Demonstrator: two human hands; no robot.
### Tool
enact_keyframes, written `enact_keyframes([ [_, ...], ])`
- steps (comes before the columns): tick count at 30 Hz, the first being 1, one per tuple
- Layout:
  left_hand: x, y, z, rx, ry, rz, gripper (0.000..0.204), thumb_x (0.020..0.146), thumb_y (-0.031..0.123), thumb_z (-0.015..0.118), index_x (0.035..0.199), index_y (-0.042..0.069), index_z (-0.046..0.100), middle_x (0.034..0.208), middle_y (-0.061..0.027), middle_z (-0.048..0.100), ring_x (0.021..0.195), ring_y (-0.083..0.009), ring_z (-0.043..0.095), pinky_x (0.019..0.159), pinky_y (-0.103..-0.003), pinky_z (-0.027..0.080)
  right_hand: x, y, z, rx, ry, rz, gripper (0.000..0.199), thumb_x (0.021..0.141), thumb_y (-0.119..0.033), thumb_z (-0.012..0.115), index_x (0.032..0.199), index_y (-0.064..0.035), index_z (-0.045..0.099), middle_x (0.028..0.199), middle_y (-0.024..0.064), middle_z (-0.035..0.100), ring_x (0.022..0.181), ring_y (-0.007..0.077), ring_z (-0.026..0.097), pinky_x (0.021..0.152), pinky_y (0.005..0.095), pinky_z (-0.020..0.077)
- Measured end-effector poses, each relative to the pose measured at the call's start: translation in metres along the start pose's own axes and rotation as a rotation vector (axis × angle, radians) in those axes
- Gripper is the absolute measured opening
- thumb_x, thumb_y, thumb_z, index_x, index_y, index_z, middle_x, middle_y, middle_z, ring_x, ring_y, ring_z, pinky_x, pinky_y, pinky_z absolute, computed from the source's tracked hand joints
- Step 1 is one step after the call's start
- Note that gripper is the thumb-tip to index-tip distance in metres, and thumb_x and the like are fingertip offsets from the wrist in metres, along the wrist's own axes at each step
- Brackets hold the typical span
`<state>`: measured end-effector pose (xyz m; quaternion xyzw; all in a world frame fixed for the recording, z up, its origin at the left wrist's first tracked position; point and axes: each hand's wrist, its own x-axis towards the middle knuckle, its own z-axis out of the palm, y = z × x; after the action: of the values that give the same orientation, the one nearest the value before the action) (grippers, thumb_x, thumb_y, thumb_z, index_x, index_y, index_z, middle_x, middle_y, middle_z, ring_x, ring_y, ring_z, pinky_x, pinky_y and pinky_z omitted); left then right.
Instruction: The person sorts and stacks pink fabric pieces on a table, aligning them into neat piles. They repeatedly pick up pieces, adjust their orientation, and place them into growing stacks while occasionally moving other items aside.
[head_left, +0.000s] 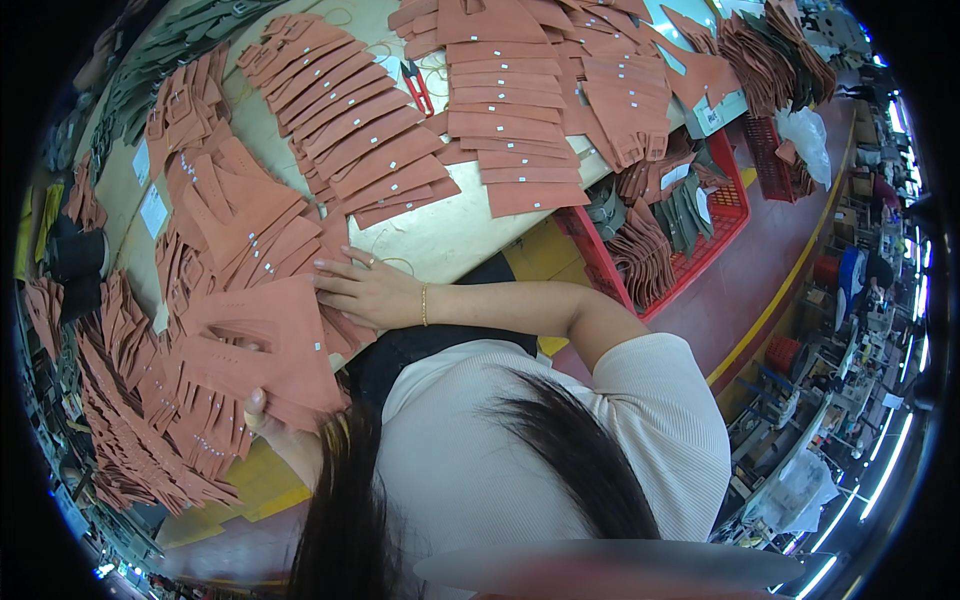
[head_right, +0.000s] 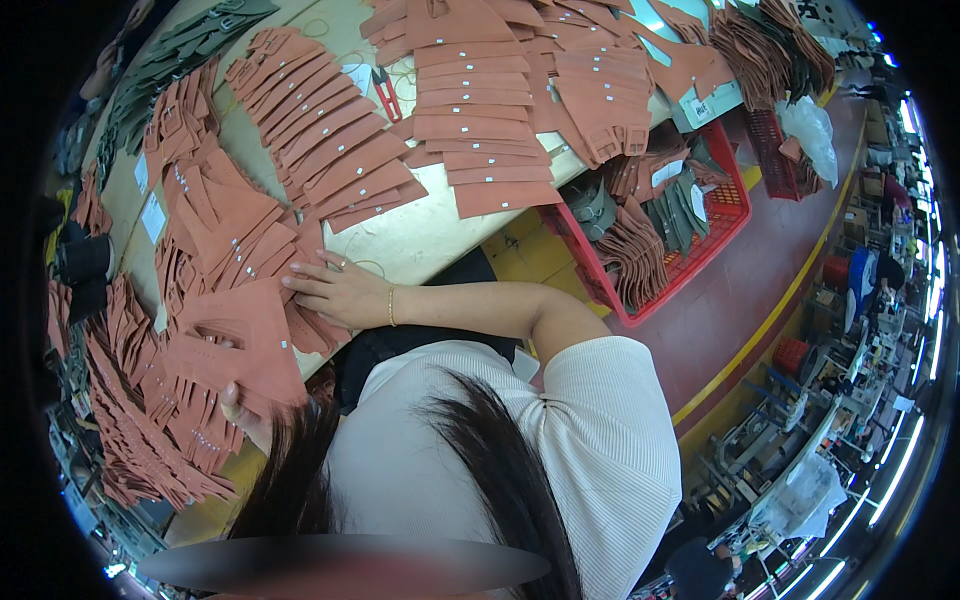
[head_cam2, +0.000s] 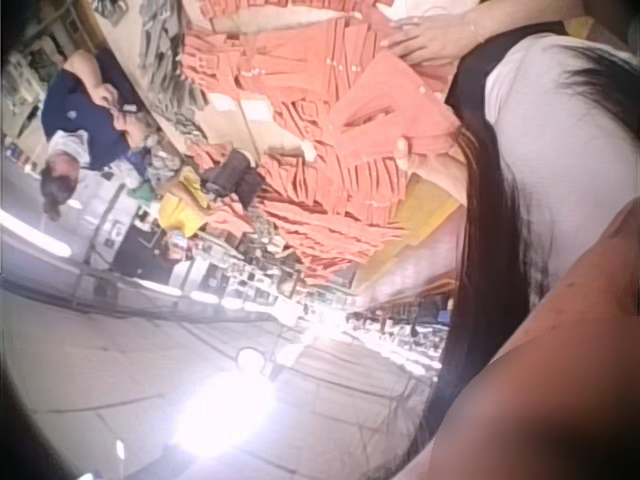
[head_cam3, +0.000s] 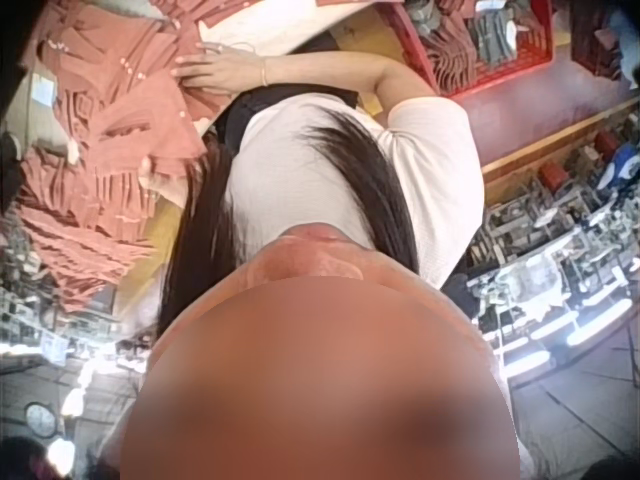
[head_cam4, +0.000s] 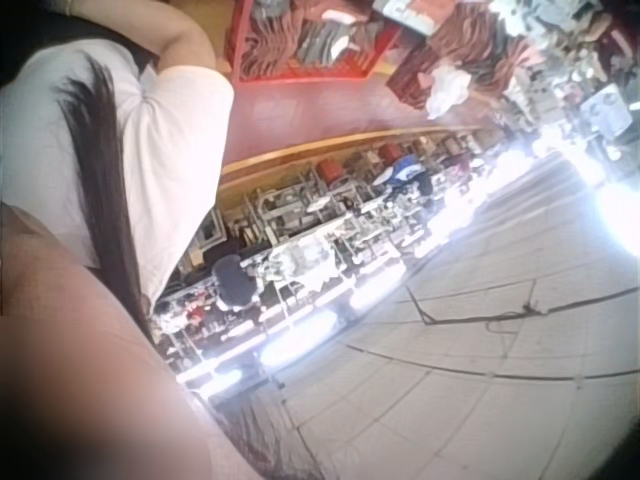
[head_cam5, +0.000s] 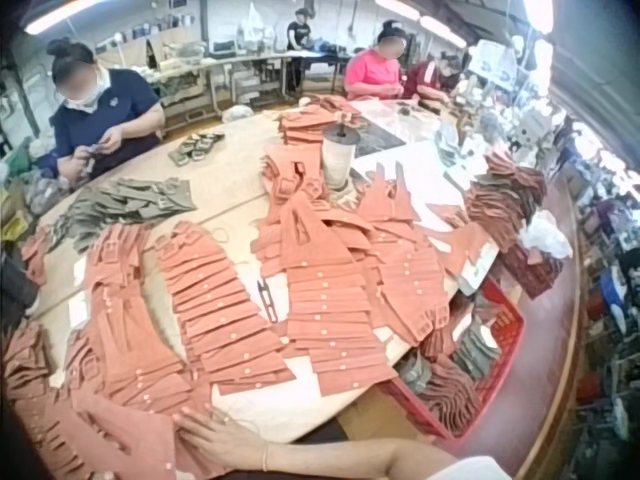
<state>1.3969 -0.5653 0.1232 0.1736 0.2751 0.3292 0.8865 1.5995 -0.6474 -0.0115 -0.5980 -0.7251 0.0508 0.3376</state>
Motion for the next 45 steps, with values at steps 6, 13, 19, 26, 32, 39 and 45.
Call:
enact_keyframes([
  [6,-0.005,-0.004,0.009,-0.012,0.071,-0.051,0.074,0.081,0.028,0.066,0.147,0.009,0.041,0.15,-0.0134,0.041,0.138,-0.0333,0.041,0.117,-0.051,0.034,0.001,-0.001,-0.003,0.021,-0.032,0.019,0.043,0.083,-0.025,0.067,0.124,-0.0143,0.066,0.154,0.0064,0.043,0.146,0.0252,0.033,0.118,0.0526,0.025],
  [13,-0.001,0.007,-0.001,0.131,0.137,-0.003,0.076,0.078,0.031,0.067,0.145,0.005,0.041,0.143,-0.0165,0.047,0.133,-0.0343,0.047,0.112,-0.05,0.041,0.002,-0.002,-0.003,0.007,-0.026,0.011,0.042,0.082,-0.024,0.068,0.123,-0.0136,0.067,0.155,0.0066,0.042,0.146,0.0258,0.034,0.117,0.0528,0.0272],
  [19,-0.007,0.013,-0.016,0.177,0.137,0.005,0.086,0.079,0.035,0.069,0.152,0.009,0.033,0.147,-0.0197,0.045,0.133,-0.0381,0.048,0.114,-0.055,0.039,0.004,-0.004,-0.012,-0.012,-0.096,0.023,0.044,0.082,-0.021,0.067,0.125,-0.013,0.064,0.155,0.0071,0.041,0.146,0.0265,0.033,0.116,0.0538,0.028],
  [26,-0.028,0.039,-0.055,0.083,0.215,0.321,0.078,0.078,0.024,0.071,0.146,0.004,0.039,0.143,-0.0195,0.049,0.13,-0.0418,0.051,0.11,-0.057,0.045,0.006,-0.01,-0.03,-0.007,-0.245,0.032,0.045,0.083,-0.019,0.068,0.127,-0.0108,0.062,0.154,0.0077,0.042,0.146,0.027,0.034,0.116,0.0545,0.0269],
  [32,-0.047,0.058,-0.039,0.265,0.294,0.418,0.068,0.074,0.015,0.07,0.137,0.001,0.049,0.127,-0.0142,0.059,0.118,-0.0304,0.06,0.106,-0.046,0.048,0.01,-0.016,-0.055,0.195,-0.278,0.119,0.033,0.092,-0.023,0.065,0.122,-0.0106,0.067,0.146,0.0082,0.051,0.14,0.0268,0.042,0.114,0.0533,0.0305],
  [39,-0.036,0.034,0.01,0.727,-0.061,-0.038,0.057,0.071,0.009,0.077,0.124,-0.002,0.058,0.108,-0.0132,0.065,0.104,-0.0244,0.065,0.091,-0.038,0.055,0.012,-0.001,-0.09,2.018,-0.379,0.798,0.071,0.097,-0.04,0.064,0.153,-0.0064,0.036,0.15,0.0132,0.047,0.134,0.0254,0.049,0.111,0.0418,0.0408],
  [45,0.046,-0.037,0.028,0.984,-0.507,-0.615,0.084,0.084,0.035,0.078,0.145,-0.005,0.037,0.137,-0.0233,0.053,0.121,-0.0294,0.058,0.103,-0.042,0.046,-0.032,0.007,-0.147,1.588,-0.24,0.833,0.081,0.09,-0.024,0.075,0.152,0.0017,0.03,0.144,0.0124,0.05,0.131,0.023,0.051,0.111,0.0389,0.0413],
])
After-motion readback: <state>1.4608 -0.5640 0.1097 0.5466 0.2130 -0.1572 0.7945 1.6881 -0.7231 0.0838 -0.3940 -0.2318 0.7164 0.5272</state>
